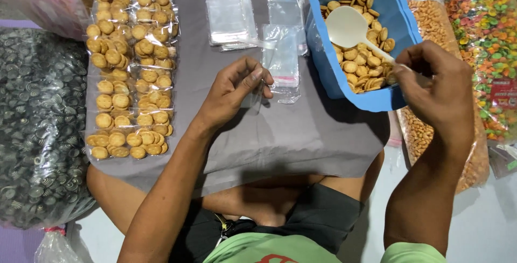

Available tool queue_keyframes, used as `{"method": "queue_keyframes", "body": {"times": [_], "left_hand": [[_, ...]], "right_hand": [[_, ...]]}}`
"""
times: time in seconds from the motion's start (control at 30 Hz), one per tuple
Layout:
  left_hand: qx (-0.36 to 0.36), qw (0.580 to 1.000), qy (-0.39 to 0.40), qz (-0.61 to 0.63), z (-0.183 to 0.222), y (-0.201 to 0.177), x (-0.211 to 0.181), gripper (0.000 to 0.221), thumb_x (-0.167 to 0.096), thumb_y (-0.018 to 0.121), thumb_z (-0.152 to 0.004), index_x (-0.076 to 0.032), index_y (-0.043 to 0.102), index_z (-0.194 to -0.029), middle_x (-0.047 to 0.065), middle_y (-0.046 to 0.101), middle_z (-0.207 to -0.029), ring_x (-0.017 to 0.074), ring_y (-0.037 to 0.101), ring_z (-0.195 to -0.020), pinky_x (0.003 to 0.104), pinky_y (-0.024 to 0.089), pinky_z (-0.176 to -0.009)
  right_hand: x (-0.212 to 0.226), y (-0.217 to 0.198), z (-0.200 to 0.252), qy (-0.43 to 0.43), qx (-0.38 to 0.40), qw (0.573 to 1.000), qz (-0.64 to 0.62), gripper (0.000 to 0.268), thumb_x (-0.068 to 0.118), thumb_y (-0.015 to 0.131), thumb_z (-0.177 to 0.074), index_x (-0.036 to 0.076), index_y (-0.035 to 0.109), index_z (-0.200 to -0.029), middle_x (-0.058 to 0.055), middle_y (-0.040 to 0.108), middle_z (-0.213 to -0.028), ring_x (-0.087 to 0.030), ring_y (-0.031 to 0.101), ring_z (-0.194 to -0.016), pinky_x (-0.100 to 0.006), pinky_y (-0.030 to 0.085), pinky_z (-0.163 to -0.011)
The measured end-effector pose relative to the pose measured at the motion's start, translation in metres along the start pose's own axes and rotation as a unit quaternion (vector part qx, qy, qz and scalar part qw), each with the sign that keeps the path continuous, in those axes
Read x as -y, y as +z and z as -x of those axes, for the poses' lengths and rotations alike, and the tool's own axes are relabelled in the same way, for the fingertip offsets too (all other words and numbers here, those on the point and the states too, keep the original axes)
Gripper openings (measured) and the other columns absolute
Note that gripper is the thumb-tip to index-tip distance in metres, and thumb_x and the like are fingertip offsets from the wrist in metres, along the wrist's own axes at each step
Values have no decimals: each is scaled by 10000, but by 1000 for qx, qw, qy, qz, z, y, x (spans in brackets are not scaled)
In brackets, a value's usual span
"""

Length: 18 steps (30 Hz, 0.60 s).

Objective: Manually sorting and packaging small cookies into individual plastic bags while sitting on the floor.

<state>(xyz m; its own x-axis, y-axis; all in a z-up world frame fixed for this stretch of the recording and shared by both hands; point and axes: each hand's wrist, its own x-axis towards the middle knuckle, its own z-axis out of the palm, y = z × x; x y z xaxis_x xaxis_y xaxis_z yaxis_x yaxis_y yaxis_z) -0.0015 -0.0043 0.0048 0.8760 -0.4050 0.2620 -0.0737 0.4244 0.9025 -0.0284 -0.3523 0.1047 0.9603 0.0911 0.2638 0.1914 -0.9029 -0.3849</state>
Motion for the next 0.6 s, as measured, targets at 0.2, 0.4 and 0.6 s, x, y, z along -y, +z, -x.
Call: {"method": "queue_keyframes", "body": {"times": [0.2, 0.4, 0.6], "left_hand": [[-31, 998, 5, -54, 0, 3, -6, 92, -120, 641, -1005, -41, 664, -1047, 21, 641, -930, 105, 622, -838, 251, 565, -847], [-39, 999, -11, -27, 1, 4, -12, 872, -711, 296, -970, 45, 680, -1173, 125, 672, -973, 170, 659, -907, 301, 546, -864], [-149, 981, 49, -109, 1, 1, 2, 234, 12, 797, -862, -80, 647, -1014, -46, 614, -874, 18, 460, -691, 149, 429, -665]], "right_hand": [[-2, -9, 9, 0, 11, 992, -124, 191, -205, 586, -1035, -165, 695, -1186, -194, 616, -1046, -213, 552, -827, -291, 432, -685], [-17, -20, 18, 0, 23, 973, -231, 399, -108, 650, -962, -176, 593, -1351, -312, 653, -1225, -356, 663, -1037, -397, 568, -929], [-36, -5, 33, 43, -82, 938, -334, 273, -93, 695, -1089, 24, 527, -1270, -105, 618, -1236, -152, 651, -1030, -222, 583, -982]]}}
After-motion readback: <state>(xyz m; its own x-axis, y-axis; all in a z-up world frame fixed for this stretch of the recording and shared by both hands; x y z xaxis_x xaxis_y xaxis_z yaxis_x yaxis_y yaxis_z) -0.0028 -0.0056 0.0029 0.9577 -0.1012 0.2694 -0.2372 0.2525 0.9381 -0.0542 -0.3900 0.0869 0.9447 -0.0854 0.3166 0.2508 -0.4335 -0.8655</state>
